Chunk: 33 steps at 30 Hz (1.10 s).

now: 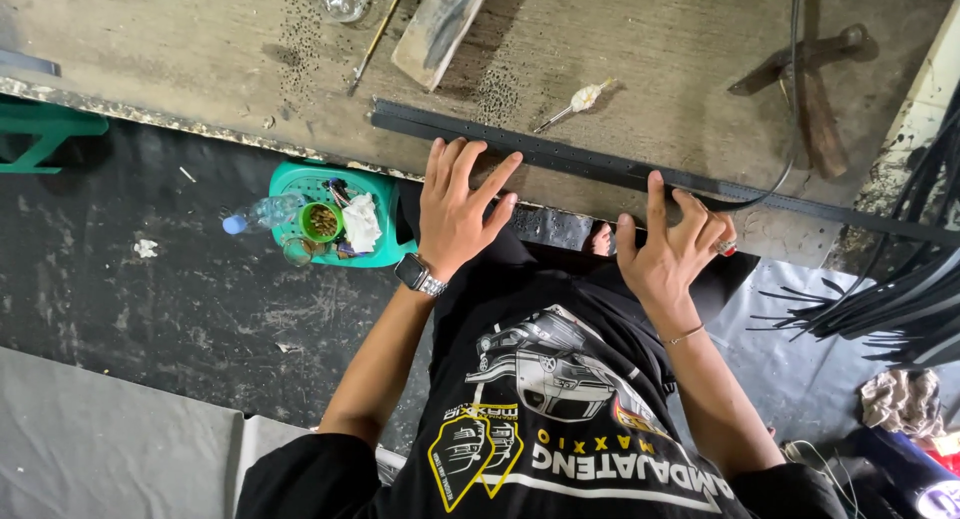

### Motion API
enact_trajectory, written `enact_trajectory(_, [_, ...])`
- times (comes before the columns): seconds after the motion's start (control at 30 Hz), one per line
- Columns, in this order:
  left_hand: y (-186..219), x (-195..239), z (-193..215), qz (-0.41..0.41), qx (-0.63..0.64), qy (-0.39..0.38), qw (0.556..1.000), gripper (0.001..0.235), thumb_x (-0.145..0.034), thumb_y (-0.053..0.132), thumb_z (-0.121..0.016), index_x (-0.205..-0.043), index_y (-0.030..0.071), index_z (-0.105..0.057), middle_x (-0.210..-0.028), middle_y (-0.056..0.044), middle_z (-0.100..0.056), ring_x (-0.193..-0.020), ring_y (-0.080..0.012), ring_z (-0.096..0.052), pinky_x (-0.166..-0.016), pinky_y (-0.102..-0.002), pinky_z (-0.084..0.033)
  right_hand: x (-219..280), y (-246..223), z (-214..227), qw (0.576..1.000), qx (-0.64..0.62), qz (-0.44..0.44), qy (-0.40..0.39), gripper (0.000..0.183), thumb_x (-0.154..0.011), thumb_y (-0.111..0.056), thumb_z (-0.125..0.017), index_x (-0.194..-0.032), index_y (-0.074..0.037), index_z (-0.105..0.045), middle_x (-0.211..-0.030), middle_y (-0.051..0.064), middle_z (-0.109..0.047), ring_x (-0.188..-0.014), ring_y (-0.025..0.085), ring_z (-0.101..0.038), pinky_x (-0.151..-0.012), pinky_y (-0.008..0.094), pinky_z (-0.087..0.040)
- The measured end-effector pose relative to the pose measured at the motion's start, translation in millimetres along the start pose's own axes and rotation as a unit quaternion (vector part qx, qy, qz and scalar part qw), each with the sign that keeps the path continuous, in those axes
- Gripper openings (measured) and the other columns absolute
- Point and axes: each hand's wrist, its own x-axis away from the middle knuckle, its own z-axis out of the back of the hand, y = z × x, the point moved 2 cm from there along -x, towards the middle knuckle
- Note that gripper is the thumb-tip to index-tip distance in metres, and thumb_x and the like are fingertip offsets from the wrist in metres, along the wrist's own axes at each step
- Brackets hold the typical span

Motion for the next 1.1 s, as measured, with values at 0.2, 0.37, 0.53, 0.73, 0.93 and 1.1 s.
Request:
enact_trajectory(0.2, [-0.9, 0.3, -0.6, -0.002, -0.005, 0.001, 1.000, 0.041, -0.101, 0.040, -0.057, -0.138, 0.025, -0.067, -0.131, -0.015, -0.058, -0.127, -0.0380, -0.055, -0.116, -0.056, -0.036, -9.2, -6.7, 8.7, 1.000, 0.000, -0.020, 0.003, 0.053, -0.103, -0.043, -0.052, -0.135, -0.008, -0.075, -0.113, 0.012, -0.054, -0.099, 0.033, -0.053, -0.079, 0.046, -0.048])
enact_trajectory(0.37, [-1.5, 1.0, -1.5, -0.003, -0.001, 0.002, 1.000, 0.041, -0.101, 0.039, -0.057, -0.138, 0.026, -0.067, -0.131, -0.015, -0.058, -0.127, -0.0381, -0.055, -0.116, -0.056, -0.037, -15.6, -10.6, 12.0, 1.000, 0.005, -0.025, 0.005, 0.053, -0.103, -0.043, -0.051, -0.137, -0.009, -0.074, -0.113, 0.012, -0.054, -0.098, 0.033, -0.052, -0.075, 0.045, -0.051])
enact_trajectory(0.53, [-1.3, 0.8, -1.5, -0.003, -0.005, 0.003, 1.000, 0.041, -0.101, 0.039, -0.057, -0.139, 0.026, -0.067, -0.130, -0.015, -0.058, -0.126, -0.0383, -0.056, -0.115, -0.056, -0.037, -9.3, -7.9, 4.7, 0.999, -0.002, -0.030, 0.013, 0.055, -0.103, -0.043, -0.050, -0.138, -0.008, -0.073, -0.113, 0.013, -0.053, -0.098, 0.035, -0.050, -0.084, 0.047, -0.049])
enact_trajectory(0.73, [-1.0, -0.1, -0.2, -0.003, -0.002, 0.006, 1.000, 0.041, -0.102, 0.039, -0.056, -0.139, 0.026, -0.067, -0.130, -0.014, -0.058, -0.126, -0.0383, -0.056, -0.115, -0.055, -0.037, 0.0, -5.1, -4.6, 0.999, -0.024, -0.039, 0.011, 0.055, -0.100, -0.039, -0.053, -0.137, -0.003, -0.072, -0.117, 0.014, -0.051, -0.107, 0.039, -0.049, -0.091, 0.051, -0.044])
enact_trajectory(0.93, [0.5, -1.3, 1.6, -0.008, -0.001, -0.002, 1.000, 0.041, -0.102, 0.038, -0.057, -0.139, 0.026, -0.067, -0.131, -0.015, -0.058, -0.126, -0.0396, -0.055, -0.114, -0.057, -0.038, 1.1, -5.7, -5.2, 0.999, -0.023, -0.043, 0.018, 0.053, -0.101, -0.039, -0.052, -0.133, -0.003, -0.075, -0.115, 0.016, -0.053, -0.107, 0.041, -0.051, -0.093, 0.053, -0.041])
enact_trajectory(1.1, [5.9, -3.6, 1.6, 0.019, 0.008, 0.004, 1.000, 0.036, -0.102, 0.034, -0.059, -0.133, 0.021, -0.070, -0.130, -0.013, -0.057, -0.124, -0.0385, -0.055, -0.112, -0.057, -0.040, 6.9, -1.7, -10.8, 0.998, -0.022, -0.047, 0.025, 0.052, -0.098, -0.040, -0.057, -0.130, -0.003, -0.077, -0.115, 0.015, -0.055, -0.106, 0.040, -0.051, -0.098, 0.056, -0.036])
